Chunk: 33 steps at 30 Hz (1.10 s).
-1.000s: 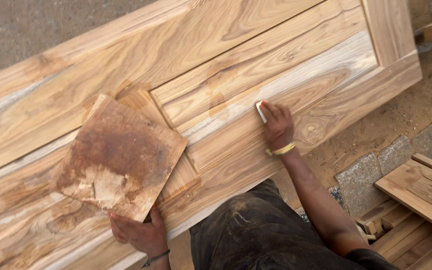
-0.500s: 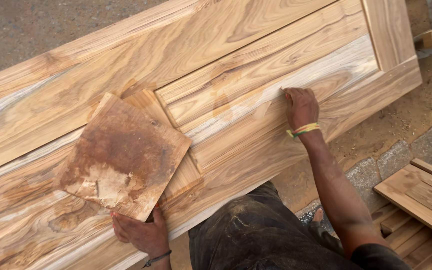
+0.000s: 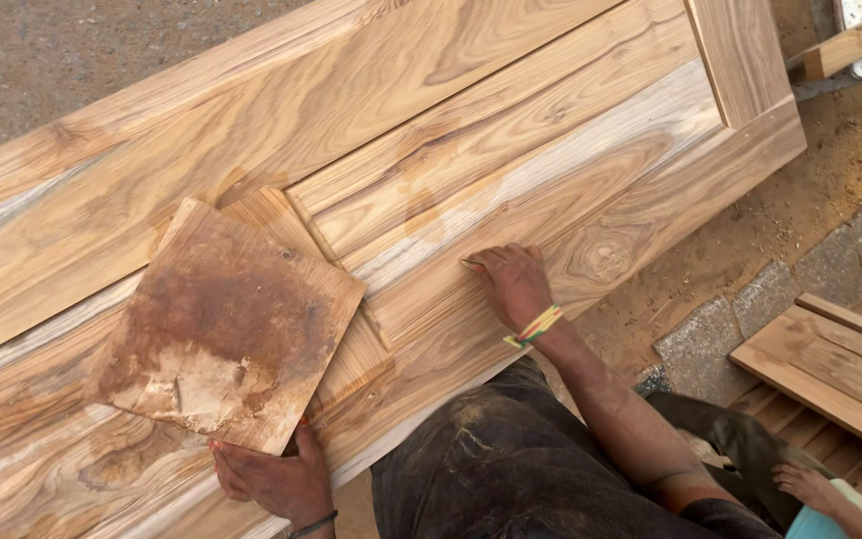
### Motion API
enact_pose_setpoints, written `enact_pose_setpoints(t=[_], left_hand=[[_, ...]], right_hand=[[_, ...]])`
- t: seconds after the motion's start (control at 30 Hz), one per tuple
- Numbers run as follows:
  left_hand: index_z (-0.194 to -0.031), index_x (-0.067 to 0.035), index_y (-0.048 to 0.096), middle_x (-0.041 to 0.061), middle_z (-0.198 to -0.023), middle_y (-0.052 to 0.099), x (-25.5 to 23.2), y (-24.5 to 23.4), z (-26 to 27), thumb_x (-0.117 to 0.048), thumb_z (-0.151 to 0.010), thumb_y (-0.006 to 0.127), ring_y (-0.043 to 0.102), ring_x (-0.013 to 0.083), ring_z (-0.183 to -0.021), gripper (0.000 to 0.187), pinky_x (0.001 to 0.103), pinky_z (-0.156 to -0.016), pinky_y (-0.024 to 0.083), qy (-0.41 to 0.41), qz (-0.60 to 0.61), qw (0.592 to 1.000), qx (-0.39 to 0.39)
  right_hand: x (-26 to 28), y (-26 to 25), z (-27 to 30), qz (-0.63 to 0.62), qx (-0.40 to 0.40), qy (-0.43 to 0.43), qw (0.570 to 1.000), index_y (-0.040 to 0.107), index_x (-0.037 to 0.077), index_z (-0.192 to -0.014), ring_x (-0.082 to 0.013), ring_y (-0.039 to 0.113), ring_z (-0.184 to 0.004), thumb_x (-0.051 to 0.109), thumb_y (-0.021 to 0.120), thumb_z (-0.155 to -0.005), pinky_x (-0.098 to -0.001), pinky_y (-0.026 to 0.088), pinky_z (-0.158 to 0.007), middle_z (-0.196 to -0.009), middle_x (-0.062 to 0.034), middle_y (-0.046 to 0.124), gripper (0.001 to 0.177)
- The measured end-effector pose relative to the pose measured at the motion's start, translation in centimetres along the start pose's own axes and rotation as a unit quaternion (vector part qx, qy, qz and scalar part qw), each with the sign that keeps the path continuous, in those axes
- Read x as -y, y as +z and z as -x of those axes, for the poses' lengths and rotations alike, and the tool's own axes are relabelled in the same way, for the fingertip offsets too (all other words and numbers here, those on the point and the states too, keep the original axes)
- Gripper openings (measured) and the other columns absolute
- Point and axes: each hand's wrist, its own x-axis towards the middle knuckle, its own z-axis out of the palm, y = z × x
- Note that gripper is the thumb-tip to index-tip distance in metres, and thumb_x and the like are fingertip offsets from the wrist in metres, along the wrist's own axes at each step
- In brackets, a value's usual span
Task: The person sands a large wooden panel using a sanding block, moving it across the surface in long strokes. They reposition the panel and continue sanding different sections, including edges and corners.
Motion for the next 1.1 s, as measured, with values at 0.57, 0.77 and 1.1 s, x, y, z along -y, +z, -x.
enact_pose_setpoints(t=[0.57, 0.77, 1.1], left_hand=[[-0.163, 0.008, 0.019, 0.031, -0.165, 0.033, 1.3, 0.7, 0.3, -0.075, -0.096, 0.05, 0.031, 0.0435, -0.155, 0.111, 0.065, -0.125, 0.026, -0.021, 0.008, 1.0, 0.021], [-0.162, 0.009, 0.016, 0.036, -0.163, 0.028, -0.1, -0.3, -1.1, -0.085, -0.088, 0.051, 0.024, 0.0465, -0.157, 0.124, 0.067, -0.119, 0.023, -0.044, -0.015, 0.998, 0.034], [-0.169, 0.003, 0.013, 0.033, -0.174, 0.015, -1.0, -0.4, -2.2, -0.096, -0.083, 0.032, 0.013, 0.0462, -0.164, 0.132, 0.066, -0.131, 0.012, -0.078, 0.031, 0.996, -0.009]], right_hand=[[-0.5, 0.7, 1.6, 0.051, -0.002, 0.008, 0.999, 0.077, 0.007, -0.103, -0.0293, 0.069, -0.095, 0.018, 0.063, -0.096, -0.0501, 0.05, -0.086, -0.102, -0.0113, 0.077, 0.019], [-4.6, -1.9, 0.1, -0.059, -0.01, 0.028, 0.998, 0.078, 0.016, -0.108, -0.023, 0.072, -0.096, 0.019, 0.062, -0.101, -0.0398, 0.059, -0.09, -0.105, -0.0076, 0.078, 0.018], [-14.8, -8.1, -5.5, -0.119, -0.208, -0.042, 0.97, 0.074, 0.001, -0.118, -0.0335, 0.066, -0.111, 0.002, 0.066, -0.102, -0.0425, 0.053, -0.095, -0.115, -0.016, 0.072, 0.018]])
